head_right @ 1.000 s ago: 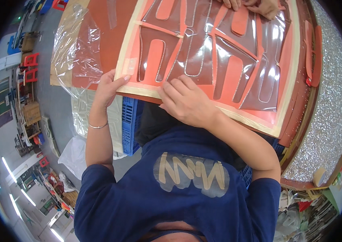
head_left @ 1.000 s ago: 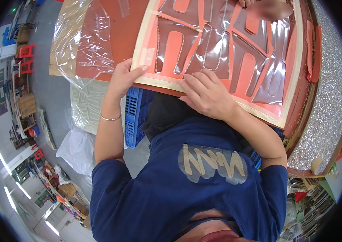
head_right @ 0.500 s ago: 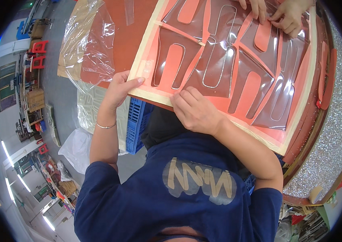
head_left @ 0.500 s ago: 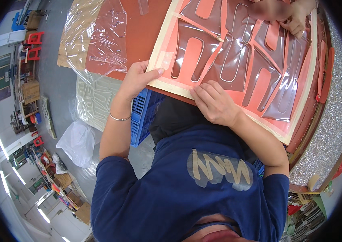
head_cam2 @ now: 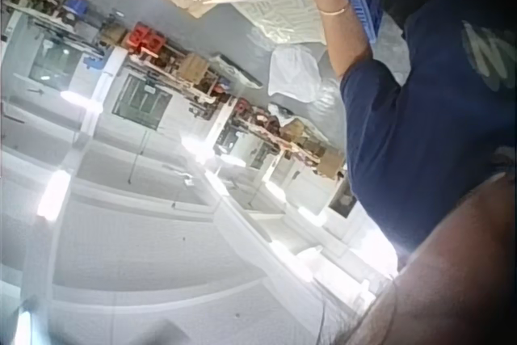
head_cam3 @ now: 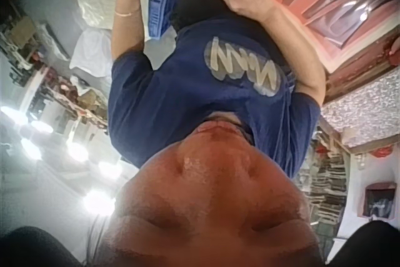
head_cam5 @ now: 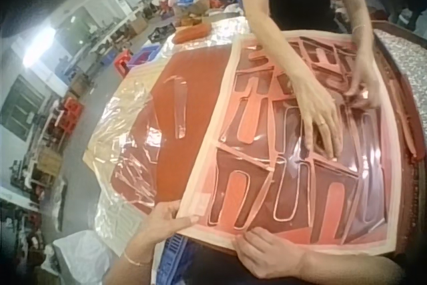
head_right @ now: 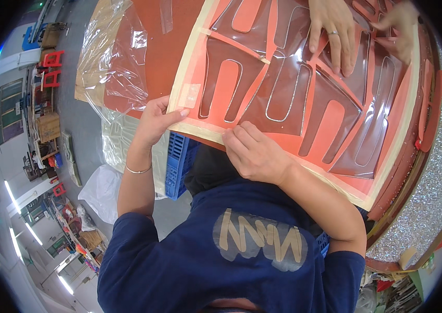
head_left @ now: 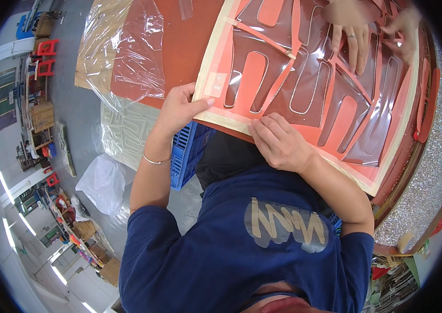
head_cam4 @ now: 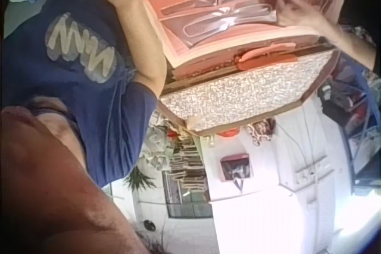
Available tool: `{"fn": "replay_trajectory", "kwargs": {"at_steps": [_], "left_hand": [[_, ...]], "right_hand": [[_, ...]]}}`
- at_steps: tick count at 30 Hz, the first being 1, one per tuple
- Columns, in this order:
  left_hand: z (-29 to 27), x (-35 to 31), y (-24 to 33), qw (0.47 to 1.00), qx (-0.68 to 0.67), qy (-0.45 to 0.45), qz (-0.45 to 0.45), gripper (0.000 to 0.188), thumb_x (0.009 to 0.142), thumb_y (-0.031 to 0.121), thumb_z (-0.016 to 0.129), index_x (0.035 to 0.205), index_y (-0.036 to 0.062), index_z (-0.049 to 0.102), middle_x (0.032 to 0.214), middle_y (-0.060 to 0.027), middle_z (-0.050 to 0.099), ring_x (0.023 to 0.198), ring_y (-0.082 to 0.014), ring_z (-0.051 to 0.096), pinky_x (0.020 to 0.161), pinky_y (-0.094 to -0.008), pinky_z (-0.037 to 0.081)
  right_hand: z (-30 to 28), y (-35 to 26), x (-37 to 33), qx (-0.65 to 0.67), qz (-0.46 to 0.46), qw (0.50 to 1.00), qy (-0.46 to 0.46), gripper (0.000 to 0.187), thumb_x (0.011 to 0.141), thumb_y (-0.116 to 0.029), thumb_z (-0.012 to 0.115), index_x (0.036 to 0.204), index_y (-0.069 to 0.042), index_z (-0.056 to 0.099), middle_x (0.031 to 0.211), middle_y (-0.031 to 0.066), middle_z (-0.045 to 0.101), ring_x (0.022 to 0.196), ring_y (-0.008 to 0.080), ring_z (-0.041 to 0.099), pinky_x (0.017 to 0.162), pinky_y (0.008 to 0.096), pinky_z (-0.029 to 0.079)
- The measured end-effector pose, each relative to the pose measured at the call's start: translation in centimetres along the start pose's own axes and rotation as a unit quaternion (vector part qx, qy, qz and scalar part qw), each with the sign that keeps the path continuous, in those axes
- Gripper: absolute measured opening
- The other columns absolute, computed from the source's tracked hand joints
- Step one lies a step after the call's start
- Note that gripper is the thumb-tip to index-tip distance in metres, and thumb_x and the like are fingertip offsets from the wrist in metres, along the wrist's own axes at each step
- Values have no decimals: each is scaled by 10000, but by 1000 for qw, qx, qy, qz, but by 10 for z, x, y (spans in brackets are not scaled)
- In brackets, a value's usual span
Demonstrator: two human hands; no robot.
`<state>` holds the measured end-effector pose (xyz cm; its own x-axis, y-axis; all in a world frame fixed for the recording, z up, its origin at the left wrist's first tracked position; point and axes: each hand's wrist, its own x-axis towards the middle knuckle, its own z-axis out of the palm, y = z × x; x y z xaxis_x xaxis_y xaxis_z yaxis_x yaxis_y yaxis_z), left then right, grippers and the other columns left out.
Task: The recorder applies adhesive film and decorative patterns to shoe components and then applies glitter to them.
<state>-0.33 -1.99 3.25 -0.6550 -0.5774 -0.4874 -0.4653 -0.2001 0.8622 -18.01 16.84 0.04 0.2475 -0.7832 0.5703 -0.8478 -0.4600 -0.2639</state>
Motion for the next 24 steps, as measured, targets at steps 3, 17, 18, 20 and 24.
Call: {"fn": "replay_trajectory", "kwargs": {"at_steps": [3,17,18,20,24], "left_hand": [[3,0,-5,1000,6,20,15,273,825,130,697,1016,-56,638,915,-61,672,813,-75,596,712,-226,479],[7,0,-19,996,31,70,46,230,843,141,680,963,-51,639,853,-43,659,750,-60,561,657,-226,460],[7,-1,-20,995,38,79,49,223,847,144,677,951,-49,639,839,-39,654,740,-54,550,645,-225,452],[12,-2,-17,993,43,92,58,218,851,151,675,935,-47,639,818,-31,647,722,-50,538,626,-224,442],[12,-3,-19,987,84,120,71,218,852,174,686,871,-38,639,755,-8,627,683,-42,516,581,-218,423]], "right_hand": [[1,-1,0,-6,2,1000,5,247,676,-30,648,877,109,616,930,154,558,860,275,569,814,383,479],[0,-1,-2,0,8,999,-33,384,690,-81,584,1007,134,607,992,181,560,922,301,561,837,408,481],[-2,-2,0,-5,10,999,-45,367,707,-85,577,1004,128,604,987,177,564,941,303,559,870,406,468],[-3,-1,0,-11,10,998,-54,350,724,-90,570,1001,123,600,982,174,569,960,304,557,903,404,455],[0,1,-2,5,24,998,-53,379,741,-108,554,1049,110,594,1039,192,580,1036,321,556,970,422,432]]}}
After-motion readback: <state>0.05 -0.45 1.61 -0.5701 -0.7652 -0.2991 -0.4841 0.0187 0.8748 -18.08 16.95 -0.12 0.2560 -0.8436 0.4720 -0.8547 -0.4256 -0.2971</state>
